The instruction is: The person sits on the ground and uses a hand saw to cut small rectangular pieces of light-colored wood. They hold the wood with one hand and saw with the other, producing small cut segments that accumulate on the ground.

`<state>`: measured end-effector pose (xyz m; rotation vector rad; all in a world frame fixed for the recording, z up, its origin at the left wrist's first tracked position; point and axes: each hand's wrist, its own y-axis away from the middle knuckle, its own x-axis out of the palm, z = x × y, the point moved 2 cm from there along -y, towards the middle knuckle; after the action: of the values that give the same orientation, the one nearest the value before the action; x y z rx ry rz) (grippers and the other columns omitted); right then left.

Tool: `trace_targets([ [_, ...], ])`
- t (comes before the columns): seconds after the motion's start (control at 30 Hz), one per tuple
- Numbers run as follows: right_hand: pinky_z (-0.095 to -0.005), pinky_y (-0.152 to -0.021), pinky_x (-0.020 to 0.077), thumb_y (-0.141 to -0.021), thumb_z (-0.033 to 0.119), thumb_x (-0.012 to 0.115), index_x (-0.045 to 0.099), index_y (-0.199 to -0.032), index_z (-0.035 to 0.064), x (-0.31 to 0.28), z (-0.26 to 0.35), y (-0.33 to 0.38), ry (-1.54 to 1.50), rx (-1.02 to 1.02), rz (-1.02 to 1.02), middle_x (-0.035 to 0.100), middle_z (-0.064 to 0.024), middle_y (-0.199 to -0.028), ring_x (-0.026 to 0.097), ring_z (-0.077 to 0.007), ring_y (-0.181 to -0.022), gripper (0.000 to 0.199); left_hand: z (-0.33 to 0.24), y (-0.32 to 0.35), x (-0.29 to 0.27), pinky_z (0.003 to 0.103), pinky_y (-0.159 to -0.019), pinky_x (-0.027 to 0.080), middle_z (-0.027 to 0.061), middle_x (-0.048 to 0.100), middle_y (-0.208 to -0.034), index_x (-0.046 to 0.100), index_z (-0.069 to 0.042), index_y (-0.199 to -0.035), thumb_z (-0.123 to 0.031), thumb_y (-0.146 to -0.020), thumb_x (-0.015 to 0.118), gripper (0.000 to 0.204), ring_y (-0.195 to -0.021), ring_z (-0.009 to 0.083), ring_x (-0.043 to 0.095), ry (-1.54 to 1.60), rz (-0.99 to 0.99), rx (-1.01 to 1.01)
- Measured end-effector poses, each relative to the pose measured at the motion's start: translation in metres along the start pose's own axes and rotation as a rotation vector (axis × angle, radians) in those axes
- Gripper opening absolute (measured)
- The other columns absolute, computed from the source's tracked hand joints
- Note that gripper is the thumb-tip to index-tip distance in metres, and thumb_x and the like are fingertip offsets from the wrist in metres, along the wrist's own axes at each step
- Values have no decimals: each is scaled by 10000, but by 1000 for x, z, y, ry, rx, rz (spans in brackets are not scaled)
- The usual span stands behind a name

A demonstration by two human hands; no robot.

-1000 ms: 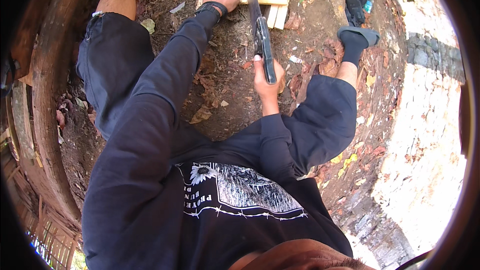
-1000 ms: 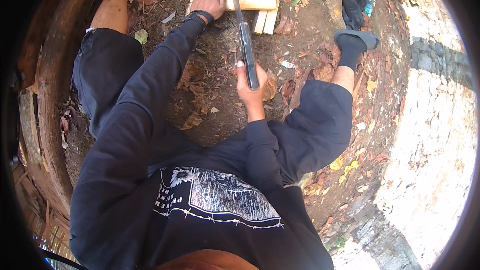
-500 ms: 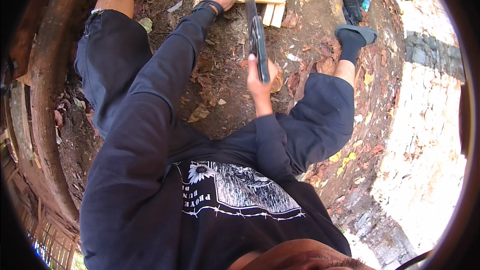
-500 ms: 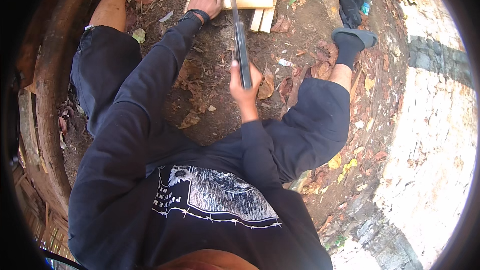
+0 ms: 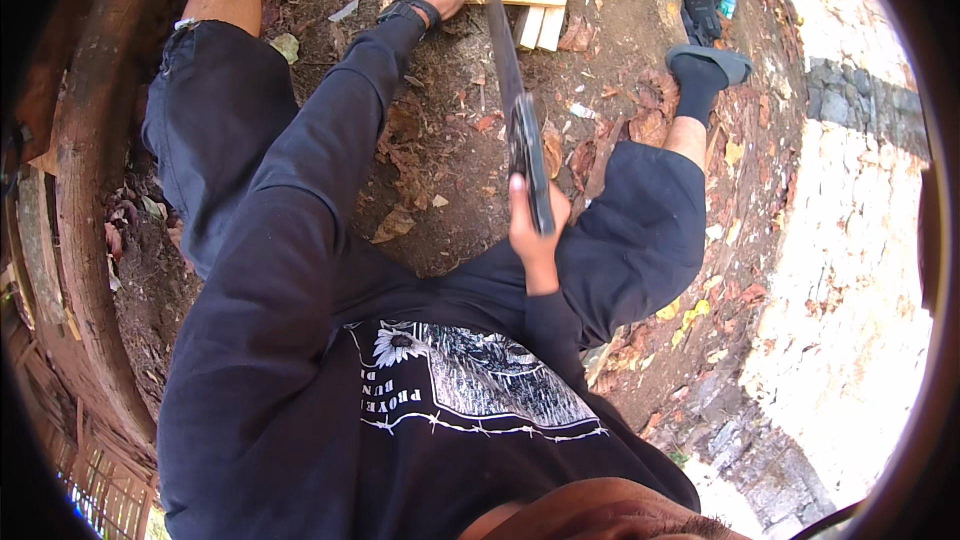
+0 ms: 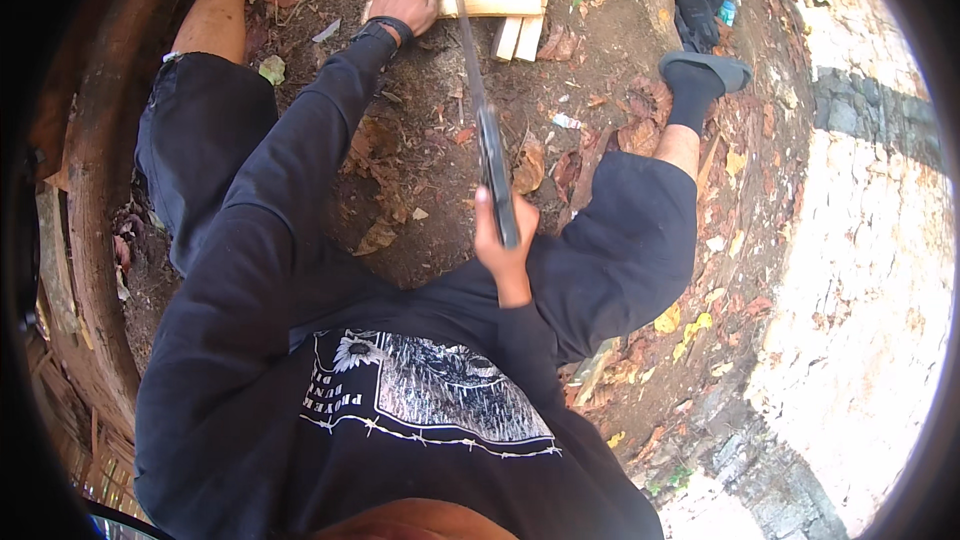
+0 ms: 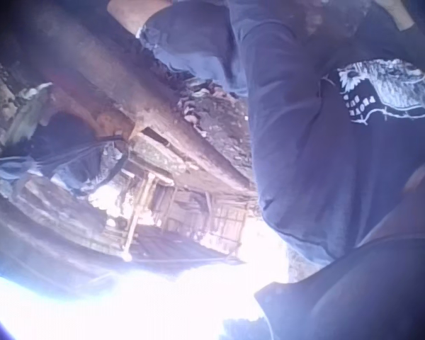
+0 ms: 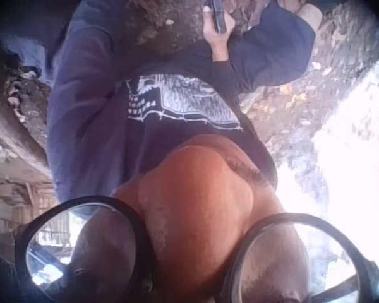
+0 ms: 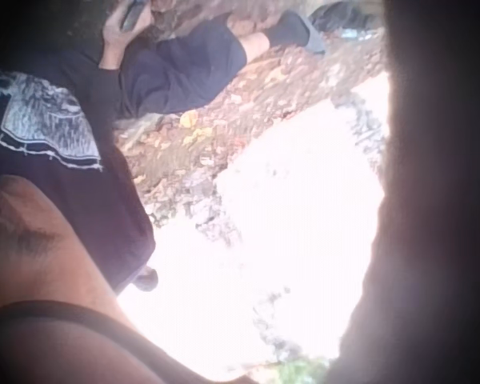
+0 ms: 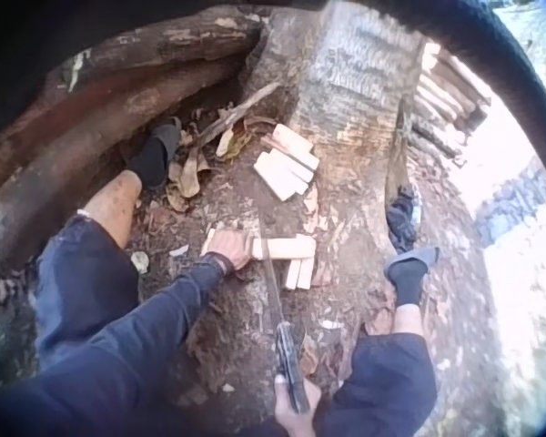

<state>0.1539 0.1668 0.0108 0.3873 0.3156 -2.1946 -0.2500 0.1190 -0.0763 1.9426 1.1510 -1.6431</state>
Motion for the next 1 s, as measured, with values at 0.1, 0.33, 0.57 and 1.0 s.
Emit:
trace_targets([
  [0.1,-315,-534,380,-1038,148,745,630,-807,9,35,3,-70,-19,-110,-40,524,24,-628,469,-68,-572,293,-4,-8,-3,563,-1009,457,202,767,-871,805,-92,-1049,-421,-1155,287,623,-864,405,727,-26,44,-97],
  [0.33,-325,-556,456,-986,71,747,752,-1025,-62,-19,4,50,18,62,25,591,-59,-640,561,-120,-544,138,-2,-4,-1,570,-1037,457,222,780,-898,807,-83,-1022,-414,-1152,302,618,-906,410,740,-25,-11,-142],
  [0.57,-347,-533,423,-993,83,750,710,-929,-14,-20,2,24,24,11,31,519,-50,-605,525,-132,-521,123,-1,-4,-1,557,-1018,455,215,773,-891,799,-66,-1009,-424,-1155,292,638,-906,413,731,-8,8,-23],
  [1.0,-314,-558,465,-982,63,753,737,-983,-39,-11,22,62,58,12,-9,578,-56,-628,579,-113,-541,104,-2,-3,5,567,-992,458,215,775,-877,810,-109,-1042,-404,-1141,342,562,-869,408,736,-74,31,-93],
])
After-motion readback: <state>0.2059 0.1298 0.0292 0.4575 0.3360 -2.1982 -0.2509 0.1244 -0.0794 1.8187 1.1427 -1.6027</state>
